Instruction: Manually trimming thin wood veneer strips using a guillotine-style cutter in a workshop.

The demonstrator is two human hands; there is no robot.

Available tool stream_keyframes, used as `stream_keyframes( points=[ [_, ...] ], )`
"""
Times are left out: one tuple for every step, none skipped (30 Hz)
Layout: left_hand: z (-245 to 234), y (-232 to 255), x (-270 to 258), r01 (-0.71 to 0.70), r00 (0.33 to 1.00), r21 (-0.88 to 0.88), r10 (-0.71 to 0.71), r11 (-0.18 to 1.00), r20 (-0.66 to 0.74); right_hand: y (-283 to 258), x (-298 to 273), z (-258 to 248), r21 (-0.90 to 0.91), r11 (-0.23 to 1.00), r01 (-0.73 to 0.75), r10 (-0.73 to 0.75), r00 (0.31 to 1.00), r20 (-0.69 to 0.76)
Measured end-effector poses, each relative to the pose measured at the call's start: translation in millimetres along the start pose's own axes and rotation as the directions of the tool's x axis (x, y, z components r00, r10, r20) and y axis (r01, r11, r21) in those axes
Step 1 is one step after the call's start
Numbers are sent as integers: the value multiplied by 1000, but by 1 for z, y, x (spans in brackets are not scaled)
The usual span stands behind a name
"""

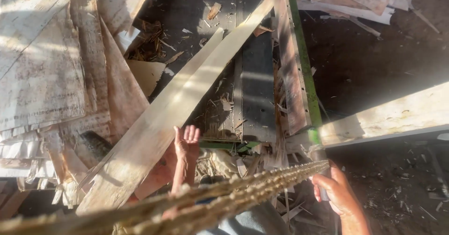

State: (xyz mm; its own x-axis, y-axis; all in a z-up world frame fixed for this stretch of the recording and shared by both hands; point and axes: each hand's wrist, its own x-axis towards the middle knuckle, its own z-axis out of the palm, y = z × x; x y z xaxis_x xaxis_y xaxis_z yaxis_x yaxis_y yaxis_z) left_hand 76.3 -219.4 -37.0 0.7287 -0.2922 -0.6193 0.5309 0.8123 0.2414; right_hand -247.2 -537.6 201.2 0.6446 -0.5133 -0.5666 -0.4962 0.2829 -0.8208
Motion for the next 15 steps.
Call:
stream_keyframes(
  points=[
    [9, 2, 6, -142, 981, -75, 130, 987, -143, 3, 0, -2, 11, 1000, 2, -2, 1000, -6],
    [14, 5, 14, -139, 982, -79, 127, 987, -139, 1, 1, -7, 8, 1000, 7, -7, 1000, -9],
    [17, 10, 19, -192, 967, -120, 167, 974, -191, 2, 1, -11, 24, 999, 25, -25, 1000, 13],
    [19, 14, 24, -247, 948, -157, 205, 956, -243, 4, 1, -15, 41, 998, 43, -44, 998, 36],
    [13, 18, 36, -248, 948, -154, 207, 957, -240, 0, -1, -14, 45, 998, 44, -46, 998, 36],
    [7, 22, 48, -294, 935, -116, 260, 949, -242, -3, -4, -13, 70, 997, 38, -40, 999, 25],
    [2, 25, 60, -338, 919, -81, 311, 938, -241, -8, -6, -14, 94, 995, 34, -36, 999, 14],
    [5, 30, 55, -339, 920, -80, 312, 937, -238, -9, -7, -14, 97, 995, 37, -39, 999, 13],
    [8, 36, 49, -401, 898, 13, 396, 916, -194, -11, -9, -14, 94, 994, 48, -49, 999, 5],
    [10, 41, 43, -462, 870, 102, 473, 881, -143, -12, -10, -14, 90, 994, 59, -59, 998, -3],
    [35, 54, 6, -462, 870, 105, 473, 881, -141, -15, -12, -11, 93, 994, 58, -58, 998, -3],
    [60, 66, -30, -499, 840, 197, 527, 844, -127, -18, -13, -9, 93, 994, 60, -58, 998, -21],
    [86, 76, -66, -528, 812, 288, 574, 799, -104, -20, -16, -7, 95, 994, 62, -58, 997, -44],
    [89, 93, -72, -524, 815, 292, 571, 800, -100, -17, -12, -11, 100, 993, 61, -56, 997, -50],
    [87, 109, -82, -582, 797, 272, 604, 766, 4, -13, -10, -15, 105, 991, 87, -87, 996, 4]
  ],
)
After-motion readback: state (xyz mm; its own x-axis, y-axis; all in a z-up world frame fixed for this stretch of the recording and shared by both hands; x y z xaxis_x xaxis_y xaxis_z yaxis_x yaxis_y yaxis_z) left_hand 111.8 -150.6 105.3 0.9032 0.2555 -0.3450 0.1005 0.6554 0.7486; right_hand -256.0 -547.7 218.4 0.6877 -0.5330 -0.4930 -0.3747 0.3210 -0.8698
